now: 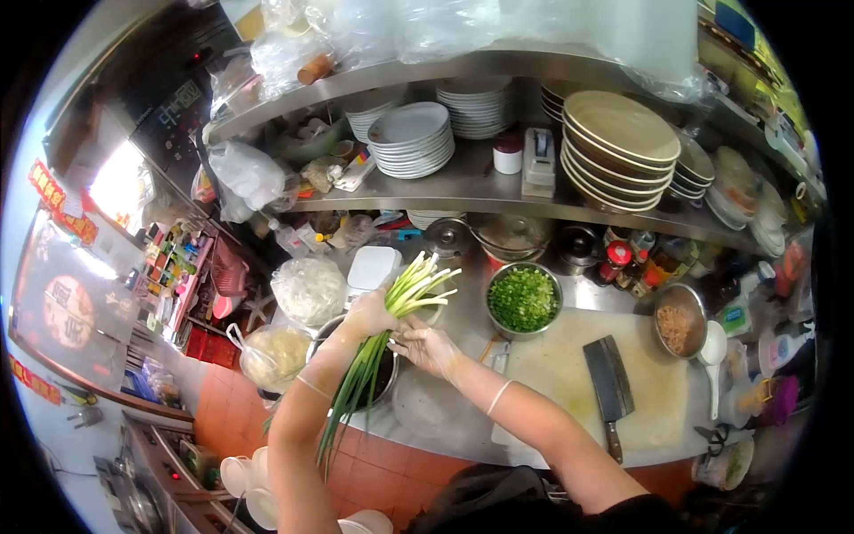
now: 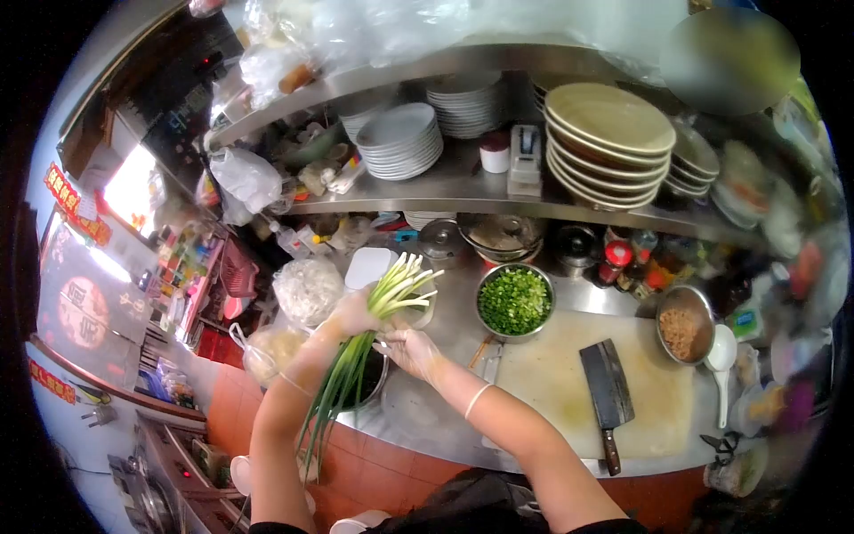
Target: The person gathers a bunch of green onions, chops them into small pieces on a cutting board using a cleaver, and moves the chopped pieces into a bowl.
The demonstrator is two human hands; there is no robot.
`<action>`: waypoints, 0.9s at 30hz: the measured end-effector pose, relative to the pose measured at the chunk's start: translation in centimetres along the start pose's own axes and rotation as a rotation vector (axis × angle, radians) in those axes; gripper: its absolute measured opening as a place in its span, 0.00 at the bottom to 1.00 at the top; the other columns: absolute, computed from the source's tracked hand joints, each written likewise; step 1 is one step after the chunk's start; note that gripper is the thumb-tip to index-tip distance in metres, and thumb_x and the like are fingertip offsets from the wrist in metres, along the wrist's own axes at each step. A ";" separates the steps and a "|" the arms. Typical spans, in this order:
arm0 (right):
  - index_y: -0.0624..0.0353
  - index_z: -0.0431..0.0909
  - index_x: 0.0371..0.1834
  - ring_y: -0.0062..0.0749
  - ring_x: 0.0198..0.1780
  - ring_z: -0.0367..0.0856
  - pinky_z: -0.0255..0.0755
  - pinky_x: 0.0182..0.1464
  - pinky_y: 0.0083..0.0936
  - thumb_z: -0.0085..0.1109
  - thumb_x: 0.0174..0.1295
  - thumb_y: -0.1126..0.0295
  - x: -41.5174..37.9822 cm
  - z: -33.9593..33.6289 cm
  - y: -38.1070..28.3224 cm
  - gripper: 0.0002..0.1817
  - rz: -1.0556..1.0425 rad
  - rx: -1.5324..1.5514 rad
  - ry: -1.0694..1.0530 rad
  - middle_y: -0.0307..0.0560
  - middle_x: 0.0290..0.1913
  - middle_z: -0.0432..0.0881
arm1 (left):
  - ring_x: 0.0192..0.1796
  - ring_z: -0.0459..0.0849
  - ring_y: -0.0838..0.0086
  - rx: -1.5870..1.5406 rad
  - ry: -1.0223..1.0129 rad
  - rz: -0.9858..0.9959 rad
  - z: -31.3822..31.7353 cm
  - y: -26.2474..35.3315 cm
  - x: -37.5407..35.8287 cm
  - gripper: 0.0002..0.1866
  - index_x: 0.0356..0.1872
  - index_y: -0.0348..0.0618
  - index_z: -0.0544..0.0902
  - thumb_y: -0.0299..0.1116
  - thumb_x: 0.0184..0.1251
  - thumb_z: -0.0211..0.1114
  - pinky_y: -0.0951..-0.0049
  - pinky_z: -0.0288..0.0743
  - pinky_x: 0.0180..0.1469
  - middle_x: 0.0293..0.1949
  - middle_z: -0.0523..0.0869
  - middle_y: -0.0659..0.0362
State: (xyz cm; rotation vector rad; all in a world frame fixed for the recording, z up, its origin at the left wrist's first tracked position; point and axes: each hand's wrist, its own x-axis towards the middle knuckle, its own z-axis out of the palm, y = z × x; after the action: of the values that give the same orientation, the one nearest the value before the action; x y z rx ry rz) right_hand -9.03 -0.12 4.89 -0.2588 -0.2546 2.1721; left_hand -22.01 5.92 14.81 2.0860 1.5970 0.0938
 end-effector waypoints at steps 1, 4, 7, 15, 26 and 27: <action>0.63 0.54 0.64 0.35 0.59 0.67 0.56 0.66 0.36 0.41 0.60 0.81 -1.7 0.1 -0.3 0.26 -0.010 -0.007 -0.013 0.47 0.59 0.66 | 0.50 0.80 0.57 -0.025 0.020 0.020 0.4 1.3 -0.9 0.46 0.61 0.41 0.67 0.38 0.32 0.74 0.65 0.72 0.53 0.45 0.82 0.44; 0.63 0.47 0.68 0.39 0.65 0.62 0.54 0.68 0.36 0.40 0.63 0.80 -7.6 0.9 -1.8 0.29 -0.042 -0.112 -0.025 0.51 0.65 0.61 | 0.50 0.81 0.57 -0.040 0.063 0.116 1.6 6.5 -4.2 0.44 0.60 0.40 0.68 0.36 0.33 0.74 0.65 0.72 0.52 0.45 0.82 0.44; 0.64 0.43 0.70 0.40 0.69 0.58 0.53 0.69 0.33 0.44 0.64 0.76 -15.3 -0.3 -3.6 0.32 -0.056 -0.385 -0.012 0.54 0.69 0.55 | 0.47 0.81 0.51 -0.052 0.053 0.186 4.5 12.3 -7.6 0.49 0.63 0.38 0.65 0.44 0.32 0.74 0.61 0.73 0.52 0.41 0.82 0.41; 0.67 0.70 0.54 0.35 0.54 0.74 0.67 0.57 0.31 0.50 0.61 0.70 -35.2 -6.9 -9.2 0.19 -0.249 -0.607 0.344 0.52 0.50 0.77 | 0.40 0.82 0.49 -0.012 -0.115 0.217 16.6 26.2 -12.7 0.45 0.66 0.47 0.62 0.41 0.40 0.69 0.58 0.74 0.48 0.34 0.83 0.41; 0.66 0.78 0.40 0.23 0.35 0.79 0.72 0.39 0.21 0.58 0.60 0.69 -44.9 -11.1 -16.1 0.11 -0.388 -0.752 0.663 0.42 0.35 0.81 | 0.35 0.83 0.57 0.229 -0.058 0.360 28.2 30.7 -10.2 0.40 0.65 0.44 0.62 0.37 0.44 0.63 0.62 0.71 0.48 0.31 0.84 0.46; 0.66 0.79 0.38 0.22 0.34 0.78 0.71 0.38 0.19 0.59 0.59 0.69 -45.2 -11.7 -16.3 0.10 -0.360 -0.886 0.729 0.41 0.33 0.82 | 0.35 0.83 0.58 0.242 -0.047 0.362 28.9 30.6 -9.8 0.40 0.65 0.44 0.62 0.37 0.45 0.63 0.63 0.70 0.48 0.31 0.84 0.47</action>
State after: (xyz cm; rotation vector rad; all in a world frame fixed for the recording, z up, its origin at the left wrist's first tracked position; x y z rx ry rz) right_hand 32.50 -26.77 2.35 -1.3446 -0.7549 1.3698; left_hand 12.23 -18.74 5.25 2.5274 1.2374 -0.0264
